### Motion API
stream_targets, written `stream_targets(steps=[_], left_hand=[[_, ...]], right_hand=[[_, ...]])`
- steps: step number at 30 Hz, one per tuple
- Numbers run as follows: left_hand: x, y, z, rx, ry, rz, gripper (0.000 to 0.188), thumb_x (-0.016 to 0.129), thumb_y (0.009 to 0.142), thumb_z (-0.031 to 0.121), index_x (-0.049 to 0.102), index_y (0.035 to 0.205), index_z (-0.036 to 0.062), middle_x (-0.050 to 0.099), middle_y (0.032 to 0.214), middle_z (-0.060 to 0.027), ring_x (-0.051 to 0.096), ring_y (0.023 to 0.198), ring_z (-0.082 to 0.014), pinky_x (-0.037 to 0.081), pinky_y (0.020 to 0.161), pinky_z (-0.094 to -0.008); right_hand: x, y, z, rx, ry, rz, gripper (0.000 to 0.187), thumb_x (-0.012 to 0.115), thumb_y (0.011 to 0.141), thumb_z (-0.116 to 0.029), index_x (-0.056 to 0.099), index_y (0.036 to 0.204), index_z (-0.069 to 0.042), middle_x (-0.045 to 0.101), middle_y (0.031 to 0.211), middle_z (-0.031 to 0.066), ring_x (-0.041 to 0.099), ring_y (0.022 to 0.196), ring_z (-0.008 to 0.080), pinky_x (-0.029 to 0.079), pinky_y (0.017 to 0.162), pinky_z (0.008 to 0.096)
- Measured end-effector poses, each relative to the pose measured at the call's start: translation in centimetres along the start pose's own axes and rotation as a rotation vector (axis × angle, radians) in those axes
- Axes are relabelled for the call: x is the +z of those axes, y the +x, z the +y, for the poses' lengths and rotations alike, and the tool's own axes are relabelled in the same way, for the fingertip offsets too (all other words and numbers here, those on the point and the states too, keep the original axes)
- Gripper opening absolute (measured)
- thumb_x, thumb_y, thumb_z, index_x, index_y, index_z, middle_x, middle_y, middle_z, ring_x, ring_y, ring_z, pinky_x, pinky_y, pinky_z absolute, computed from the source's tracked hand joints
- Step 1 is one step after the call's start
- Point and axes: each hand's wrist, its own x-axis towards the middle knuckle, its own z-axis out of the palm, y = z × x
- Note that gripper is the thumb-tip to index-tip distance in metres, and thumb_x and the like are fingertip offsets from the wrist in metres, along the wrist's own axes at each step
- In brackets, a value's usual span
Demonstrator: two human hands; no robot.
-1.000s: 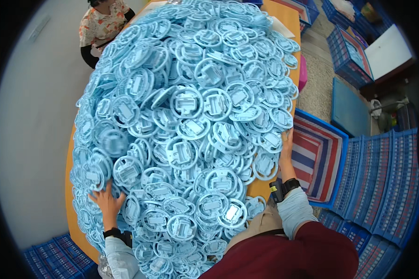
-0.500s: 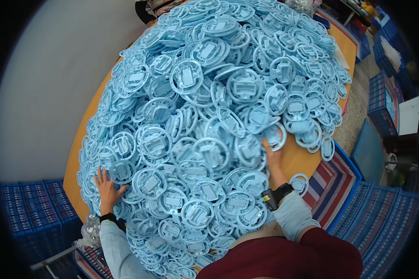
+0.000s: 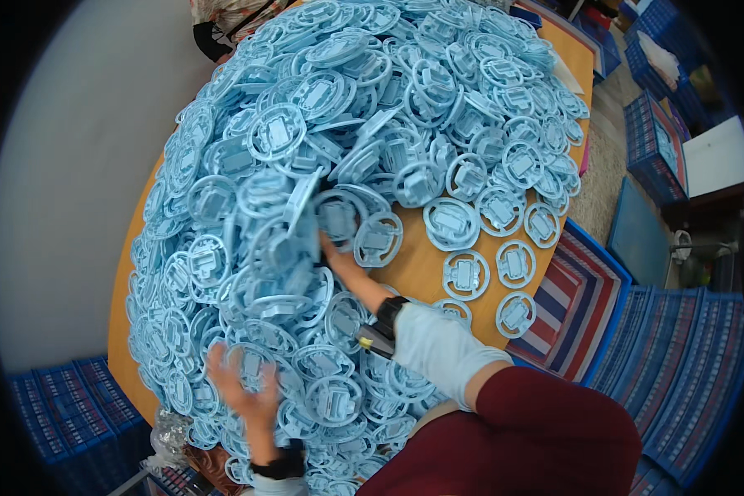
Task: The recorder sorts and organizes light blue and black plastic components into crates and bags on a factory floor.
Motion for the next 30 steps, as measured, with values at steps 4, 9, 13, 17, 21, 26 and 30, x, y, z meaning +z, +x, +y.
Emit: stream_targets(steps=[4, 9, 13, 17, 21, 26, 30], left_hand=[[3.4, 0.4, 10.6, 0.102, -0.015, -0.357, 0.069, 0.069, 0.055, 0.038, 0.045, 0.113, 0.0075, 0.032, 0.123, -0.0187, 0.022, 0.120, -0.0364, 0.012, 0.095, -0.0543], [6.4, -2.9, 4.1, -0.193, 0.194, -0.536, 0.081, 0.067, 0.051, 0.050, 0.040, 0.119, 0.0144, 0.027, 0.126, -0.0199, 0.013, 0.123, -0.0380, 0.005, 0.092, -0.0608], [4.9, -3.4, 1.5, -0.257, 0.266, -0.497, 0.075, 0.066, 0.052, 0.049, 0.043, 0.116, 0.0153, 0.030, 0.124, -0.0195, 0.015, 0.122, -0.0387, 0.007, 0.090, -0.0635], [3.7, -5.2, -2.7, -0.432, 0.342, -0.490, 0.062, 0.063, 0.058, 0.047, 0.048, 0.112, 0.0179, 0.031, 0.125, -0.0185, 0.019, 0.120, -0.0396, 0.009, 0.090, -0.0634], [2.0, -7.6, -6.1, -0.327, 0.470, -0.381, 0.052, 0.059, 0.060, 0.040, 0.052, 0.105, 0.0151, 0.033, 0.123, -0.0181, 0.026, 0.116, -0.0400, 0.013, 0.088, -0.0611], [0.2, -9.0, -7.7, -0.421, 0.487, -0.393, 0.050, 0.060, 0.061, 0.040, 0.053, 0.105, 0.0172, 0.038, 0.118, -0.0178, 0.031, 0.111, -0.0375, 0.017, 0.087, -0.0579], [-1.9, -10.6, -10.3, -0.350, 0.588, -0.325, 0.062, 0.061, 0.060, 0.042, 0.047, 0.110, 0.0083, 0.040, 0.115, -0.0184, 0.033, 0.109, -0.0364, 0.010, 0.093, -0.0577]], right_hand=[[3.4, 1.0, 1.7, 0.014, -0.288, -0.160, 0.082, 0.065, 0.060, -0.043, 0.027, 0.124, -0.007, 0.039, 0.116, 0.0176, 0.037, 0.105, 0.0340, 0.025, 0.086, 0.0484], [7.5, -1.3, -3.2, 0.119, -0.453, -0.417, 0.073, 0.053, 0.072, -0.043, 0.024, 0.127, -0.003, 0.024, 0.127, 0.0199, 0.025, 0.114, 0.0384, 0.022, 0.094, 0.0426], [6.2, -1.6, -8.3, 0.053, -0.461, -0.442, 0.072, 0.052, 0.073, -0.044, 0.026, 0.125, -0.003, 0.019, 0.129, 0.0217, 0.029, 0.108, 0.0429, 0.026, 0.088, 0.0501], [8.1, -5.3, -9.0, -0.103, -0.193, -0.512, 0.070, 0.056, 0.072, -0.039, 0.025, 0.126, -0.007, 0.029, 0.122, 0.0255, 0.035, 0.103, 0.0457, 0.030, 0.088, 0.0459], [10.2, -10.6, -10.9, -0.093, -0.286, -0.545, 0.069, 0.056, 0.072, -0.040, 0.026, 0.127, -0.011, 0.018, 0.128, 0.0260, 0.028, 0.110, 0.0458, 0.028, 0.090, 0.0472], [12.2, -14.9, -13.7, -0.203, -0.365, -0.829, 0.068, 0.056, 0.071, -0.038, 0.026, 0.126, -0.011, 0.013, 0.130, 0.0248, 0.027, 0.110, 0.0451, 0.030, 0.085, 0.0521], [13.0, -19.2, -14.0, -0.274, -0.206, -1.009, 0.068, 0.056, 0.071, -0.040, 0.032, 0.124, -0.004, 0.007, 0.132, 0.0268, 0.019, 0.117, 0.0444, 0.030, 0.089, 0.0477]])
